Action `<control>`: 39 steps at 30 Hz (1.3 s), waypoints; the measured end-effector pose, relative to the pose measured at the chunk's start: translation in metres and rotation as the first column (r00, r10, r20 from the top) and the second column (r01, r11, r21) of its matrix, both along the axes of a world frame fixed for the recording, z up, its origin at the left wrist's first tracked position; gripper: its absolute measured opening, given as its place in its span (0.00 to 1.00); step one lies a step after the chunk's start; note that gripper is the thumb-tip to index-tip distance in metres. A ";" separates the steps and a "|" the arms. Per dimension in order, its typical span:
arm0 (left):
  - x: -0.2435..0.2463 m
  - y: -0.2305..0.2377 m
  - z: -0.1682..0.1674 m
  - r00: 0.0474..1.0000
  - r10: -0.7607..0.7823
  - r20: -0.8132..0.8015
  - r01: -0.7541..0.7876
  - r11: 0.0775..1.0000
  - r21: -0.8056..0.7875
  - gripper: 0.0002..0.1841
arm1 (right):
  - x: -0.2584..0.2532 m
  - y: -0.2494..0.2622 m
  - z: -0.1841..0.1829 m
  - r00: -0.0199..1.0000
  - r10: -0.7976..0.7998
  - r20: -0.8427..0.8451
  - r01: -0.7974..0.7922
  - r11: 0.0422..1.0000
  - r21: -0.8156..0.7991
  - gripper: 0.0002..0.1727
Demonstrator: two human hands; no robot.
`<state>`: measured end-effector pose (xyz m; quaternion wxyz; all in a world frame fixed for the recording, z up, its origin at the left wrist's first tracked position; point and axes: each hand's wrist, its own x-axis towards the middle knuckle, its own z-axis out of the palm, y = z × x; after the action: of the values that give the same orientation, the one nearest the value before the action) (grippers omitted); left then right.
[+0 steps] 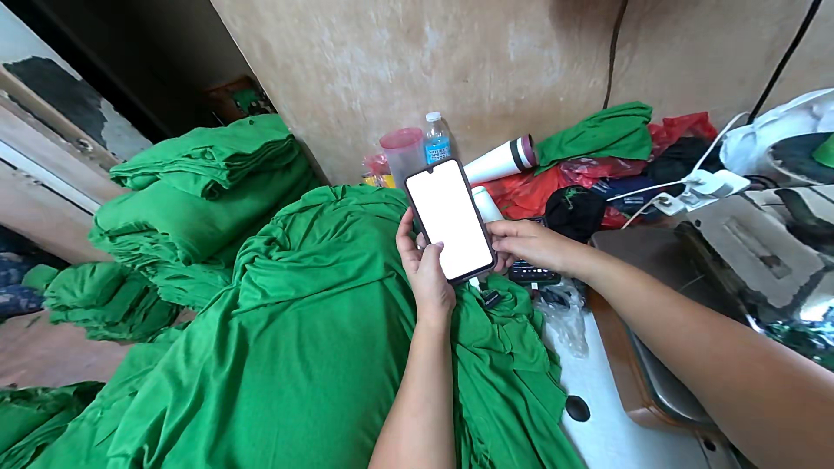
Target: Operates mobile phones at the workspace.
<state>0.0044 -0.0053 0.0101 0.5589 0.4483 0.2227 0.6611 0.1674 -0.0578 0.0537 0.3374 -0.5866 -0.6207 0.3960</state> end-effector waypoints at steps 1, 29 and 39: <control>0.000 0.000 0.000 1.000 0.000 -0.001 0.000 1.000 0.000 0.34 | 0.000 0.000 0.000 1.000 -0.003 -0.003 0.003 1.000 -0.001 0.18; 0.000 -0.001 0.001 1.000 -0.013 0.005 0.013 1.000 0.005 0.32 | 0.002 0.001 -0.002 1.000 0.009 -0.006 -0.009 1.000 0.004 0.17; -0.001 0.000 -0.001 1.000 -0.006 -0.017 0.007 1.000 0.022 0.37 | 0.000 0.000 0.001 1.000 0.002 -0.007 -0.001 1.000 0.006 0.17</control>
<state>0.0037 -0.0050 0.0091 0.5542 0.4607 0.2185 0.6580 0.1671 -0.0580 0.0543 0.3410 -0.5837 -0.6210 0.3967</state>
